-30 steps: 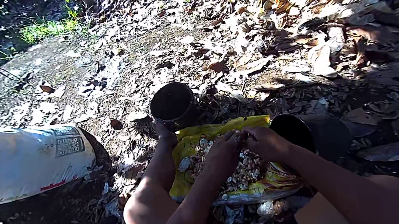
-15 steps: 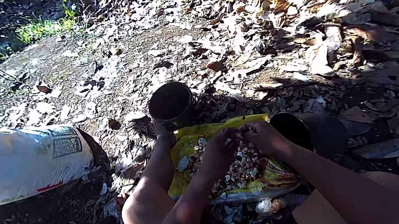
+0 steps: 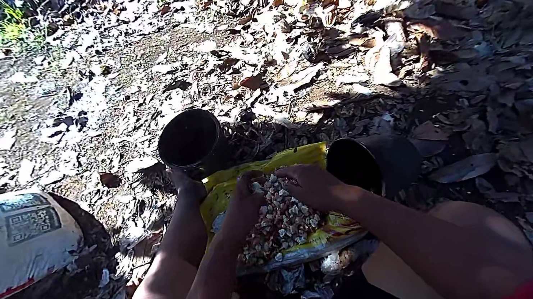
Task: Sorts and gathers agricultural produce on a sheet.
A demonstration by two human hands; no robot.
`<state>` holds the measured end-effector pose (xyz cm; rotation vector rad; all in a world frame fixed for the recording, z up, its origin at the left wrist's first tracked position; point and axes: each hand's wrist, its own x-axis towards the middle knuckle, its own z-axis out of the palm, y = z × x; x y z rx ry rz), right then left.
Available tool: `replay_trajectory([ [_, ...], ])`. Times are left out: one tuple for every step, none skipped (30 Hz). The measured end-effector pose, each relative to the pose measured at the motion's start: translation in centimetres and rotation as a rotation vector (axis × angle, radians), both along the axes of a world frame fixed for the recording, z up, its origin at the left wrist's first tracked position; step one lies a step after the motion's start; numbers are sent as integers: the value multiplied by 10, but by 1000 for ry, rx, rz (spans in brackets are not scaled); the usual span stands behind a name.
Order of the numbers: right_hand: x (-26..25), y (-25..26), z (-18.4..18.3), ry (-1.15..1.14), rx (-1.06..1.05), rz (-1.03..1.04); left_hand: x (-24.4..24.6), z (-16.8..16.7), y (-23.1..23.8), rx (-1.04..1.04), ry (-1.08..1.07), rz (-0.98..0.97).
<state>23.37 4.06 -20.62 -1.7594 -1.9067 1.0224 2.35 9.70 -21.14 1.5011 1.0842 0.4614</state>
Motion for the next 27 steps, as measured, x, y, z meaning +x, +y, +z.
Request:
replay_trajectory([
  [-1, 0, 1, -7, -1, 2, 1, 1, -1, -30, -64, 15],
  [-3, -1, 2, -10, -1, 7, 2, 1, -2, -48, -117, 27],
  [-4, -1, 3, -9, -1, 17, 4, 1, -4, -53, -157, 31],
  [-5, -2, 3, -7, -4, 29, 6, 1, -5, -49, -179, 29],
  [-6, -2, 3, -6, -5, 39, 8, 2, -6, -40, -181, 28],
  [-7, -3, 3, -8, -3, 44, 10, 3, -8, -34, -176, 31],
  [-7, -4, 3, -10, 9, 46, 13, 5, -10, -28, -182, 38],
  [-6, -4, 2, -9, 28, 48, 16, 8, -12, -18, -190, 55],
  [-6, -5, 3, -9, 40, 48, 19, 8, -14, 1, -194, 72],
  [-5, -6, 4, -10, 46, 46, 20, 8, -14, 28, -198, 91],
  [-4, -6, 4, -7, 48, 42, 21, 6, -14, 59, -204, 108],
  [-4, -7, 5, -1, 45, 40, 22, 5, -14, 92, -202, 122],
  [-3, -7, 6, 5, 41, 37, 23, 4, -14, 120, -189, 135],
  [-4, -7, 6, 12, 43, 34, 24, 4, -14, 138, -179, 148],
  [-4, -7, 6, 11, 50, 30, 24, 5, -15, 143, -179, 160],
  [-4, -7, 6, 4, 62, 27, 26, 7, -17, 138, -192, 168],
  [-4, -7, 7, -10, 72, 21, 27, 9, -18, 131, -204, 167],
  [-4, -7, 8, -32, 80, 19, 29, 11, -20, 124, -211, 165],
  [-4, -7, 9, -54, 81, 22, 30, 13, -21, 122, -210, 157],
  [-4, -7, 11, -71, 78, 29, 31, 14, -21, 125, -207, 146],
  [-3, -7, 12, -80, 75, 36, 31, 14, -21, 123, -210, 131],
  [-3, -7, 13, -83, 72, 45, 30, 15, -21, 114, -219, 118],
  [-3, -8, 14, -87, 66, 54, 30, 16, -21, 99, -228, 108],
  [-2, -9, 15, -91, 60, 64, 30, 19, -22, 77, -237, 100],
  [-2, -10, 17, -94, 59, 71, 29, 21, -23, 48, -251, 97],
  [-2, -11, 18, -96, 68, 73, 29, 24, -24, 22, -268, 101],
  [-3, -11, 19, -98, 74, 73, 28, 25, -24, -1, -283, 105],
])
